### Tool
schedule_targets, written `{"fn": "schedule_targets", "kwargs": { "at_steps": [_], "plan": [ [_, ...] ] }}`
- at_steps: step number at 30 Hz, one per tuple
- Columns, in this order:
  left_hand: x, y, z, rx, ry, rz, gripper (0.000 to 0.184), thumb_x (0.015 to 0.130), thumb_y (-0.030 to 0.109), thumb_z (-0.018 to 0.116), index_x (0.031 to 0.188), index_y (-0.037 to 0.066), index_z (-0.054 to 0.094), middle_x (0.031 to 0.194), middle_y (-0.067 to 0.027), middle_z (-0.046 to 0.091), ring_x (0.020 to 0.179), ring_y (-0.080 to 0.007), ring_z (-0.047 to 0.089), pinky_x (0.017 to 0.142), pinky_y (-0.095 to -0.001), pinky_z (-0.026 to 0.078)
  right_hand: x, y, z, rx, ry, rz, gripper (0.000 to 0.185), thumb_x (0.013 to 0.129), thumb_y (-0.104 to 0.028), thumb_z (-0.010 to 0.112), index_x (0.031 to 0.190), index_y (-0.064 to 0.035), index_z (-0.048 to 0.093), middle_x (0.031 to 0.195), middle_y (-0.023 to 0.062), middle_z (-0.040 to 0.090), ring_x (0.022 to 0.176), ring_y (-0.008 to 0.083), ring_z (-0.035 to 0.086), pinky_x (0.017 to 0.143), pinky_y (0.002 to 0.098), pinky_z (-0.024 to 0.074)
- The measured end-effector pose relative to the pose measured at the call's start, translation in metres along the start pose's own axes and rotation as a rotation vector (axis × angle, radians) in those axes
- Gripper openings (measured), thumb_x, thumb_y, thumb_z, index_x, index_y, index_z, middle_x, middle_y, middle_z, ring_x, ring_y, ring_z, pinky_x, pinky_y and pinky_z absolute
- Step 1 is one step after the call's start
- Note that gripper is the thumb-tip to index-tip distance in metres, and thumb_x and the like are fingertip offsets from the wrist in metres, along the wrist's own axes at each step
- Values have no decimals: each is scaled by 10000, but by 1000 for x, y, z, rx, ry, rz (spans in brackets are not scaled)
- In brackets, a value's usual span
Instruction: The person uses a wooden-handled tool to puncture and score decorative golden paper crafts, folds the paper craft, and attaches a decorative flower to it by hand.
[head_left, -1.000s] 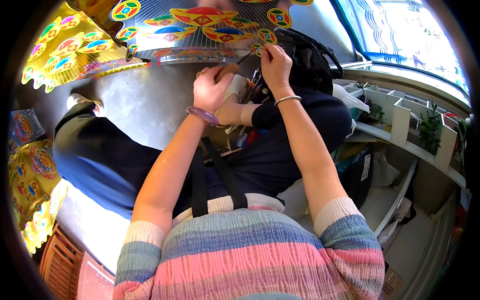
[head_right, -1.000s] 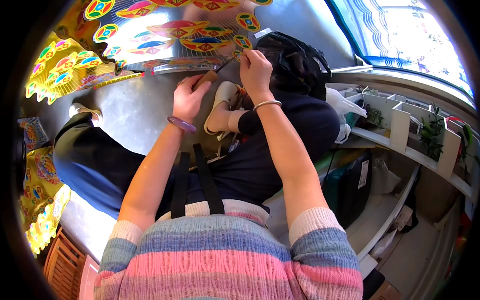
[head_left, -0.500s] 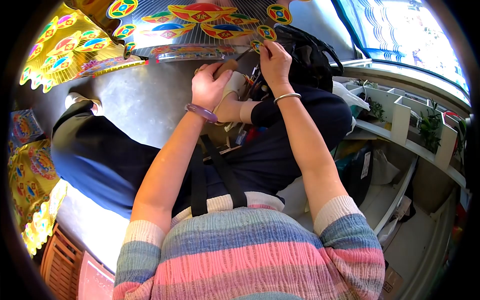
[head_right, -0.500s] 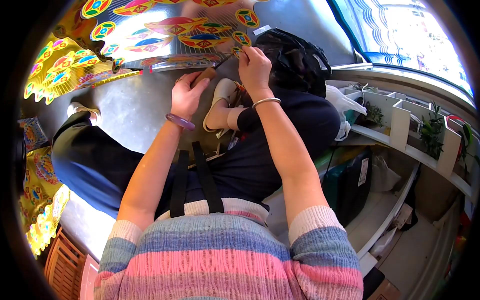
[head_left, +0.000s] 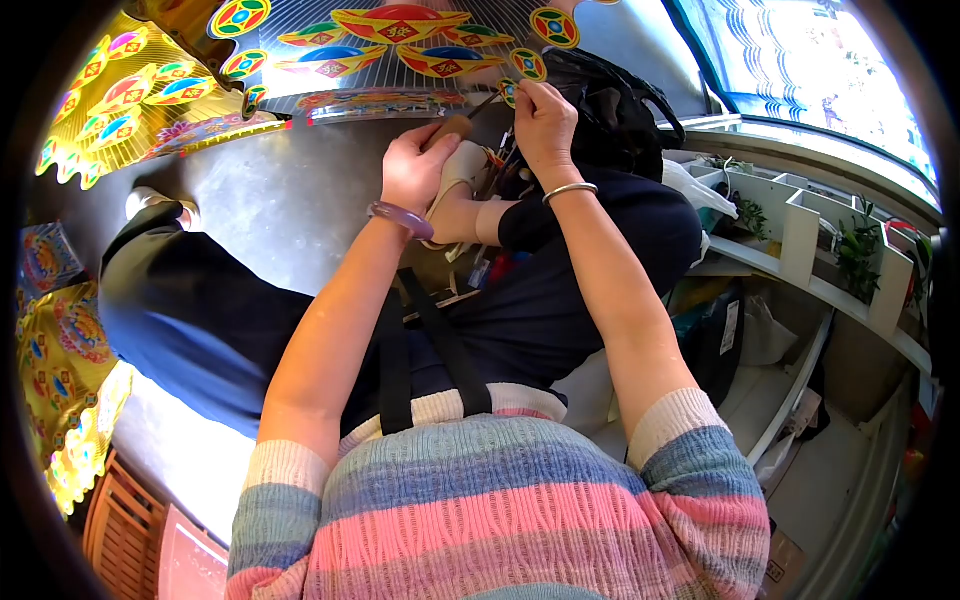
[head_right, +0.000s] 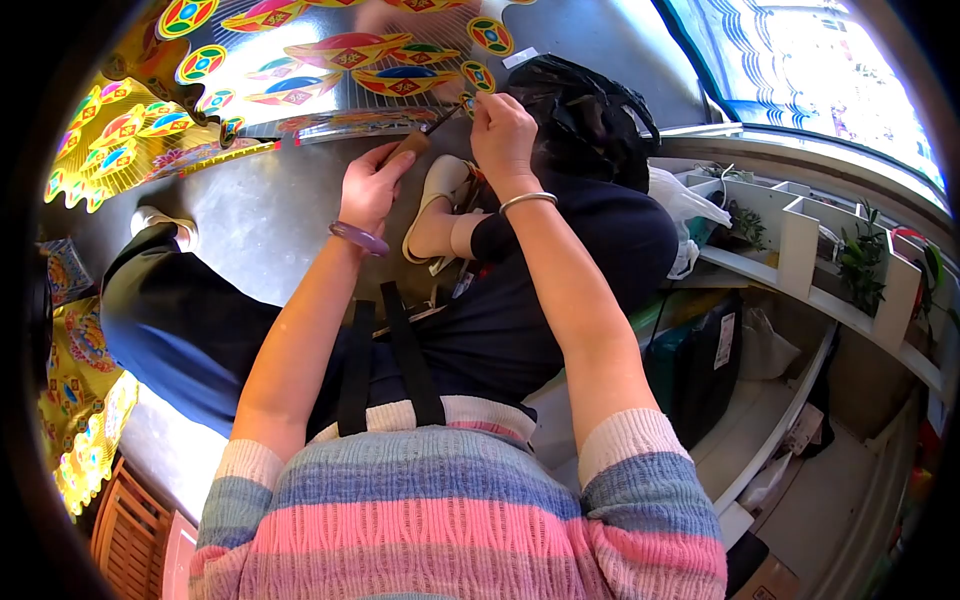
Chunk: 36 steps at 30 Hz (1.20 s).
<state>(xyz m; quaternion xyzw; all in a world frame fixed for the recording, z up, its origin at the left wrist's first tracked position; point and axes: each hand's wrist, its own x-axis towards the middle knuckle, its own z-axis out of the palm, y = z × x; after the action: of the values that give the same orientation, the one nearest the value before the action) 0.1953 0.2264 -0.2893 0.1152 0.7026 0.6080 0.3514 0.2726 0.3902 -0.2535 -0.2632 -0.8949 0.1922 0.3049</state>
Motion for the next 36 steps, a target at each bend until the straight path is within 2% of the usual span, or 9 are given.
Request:
{"fn": "schedule_targets", "kwargs": {
  "at_steps": [3,8,11,19,21,25,31,35,36],
  "plan": [
    [1,2,2,64,5,42,426,749,263,690,1089,9,651,957,-196,631,907,-349,614,832,-378,480,-1,1,1,-18,5,-22,89,777,-21,641,862,-2,659,802,158,652,708,304,646,644,320,512],
    [-5,23,-4,328,86,324,402,745,272,693,1060,24,663,939,-189,634,881,-340,623,793,-380,495,-1,1,1,-5,8,4,84,776,-30,647,852,5,660,791,161,650,696,296,647,639,320,512],
    [-3,22,-5,319,85,326,389,740,277,701,1039,29,669,939,-186,635,865,-336,628,777,-380,501,-1,-1,1,21,-13,68,91,767,-37,636,847,-6,667,819,154,651,775,326,640,695,381,518],
    [11,-7,-1,-56,-75,70,410,745,290,707,1039,7,667,968,-198,662,890,-302,647,800,-349,488,3,2,-2,-104,-99,36,100,785,-60,630,861,-4,662,799,155,636,743,331,633,674,380,513],
    [4,6,-4,-131,-139,-13,375,801,227,701,1091,-2,644,849,-4,635,648,-61,494,571,-219,408,3,2,-1,-86,-89,25,98,786,-60,630,860,-3,659,787,151,628,726,333,625,664,374,511],
    [-10,27,-11,-151,-138,-99,361,812,209,687,1063,-44,633,756,4,588,573,-53,443,504,-209,350,3,-1,-2,-60,-66,-15,109,793,-52,625,875,14,655,815,147,635,739,328,627,669,363,513],
    [-44,50,-32,-379,-138,-261,302,831,174,649,1050,-34,638,779,-2,566,553,-69,441,495,-211,331,6,6,-2,-124,-43,6,151,816,-92,612,914,13,659,859,143,654,790,339,631,719,379,516],
    [-67,57,-34,-654,-165,-115,354,845,184,629,1144,-1,587,831,-4,560,613,-68,469,538,-203,356,-9,-10,-33,-274,-180,150,293,822,-88,589,1091,27,590,997,165,633,891,323,619,770,382,505],
    [-72,62,-35,-673,-194,-77,384,839,172,649,1175,6,563,843,-13,582,682,-92,532,608,-221,423,-11,-30,-51,-190,-326,252,371,844,-92,586,1186,43,538,1085,151,614,976,272,610,818,341,494]
  ]
}}
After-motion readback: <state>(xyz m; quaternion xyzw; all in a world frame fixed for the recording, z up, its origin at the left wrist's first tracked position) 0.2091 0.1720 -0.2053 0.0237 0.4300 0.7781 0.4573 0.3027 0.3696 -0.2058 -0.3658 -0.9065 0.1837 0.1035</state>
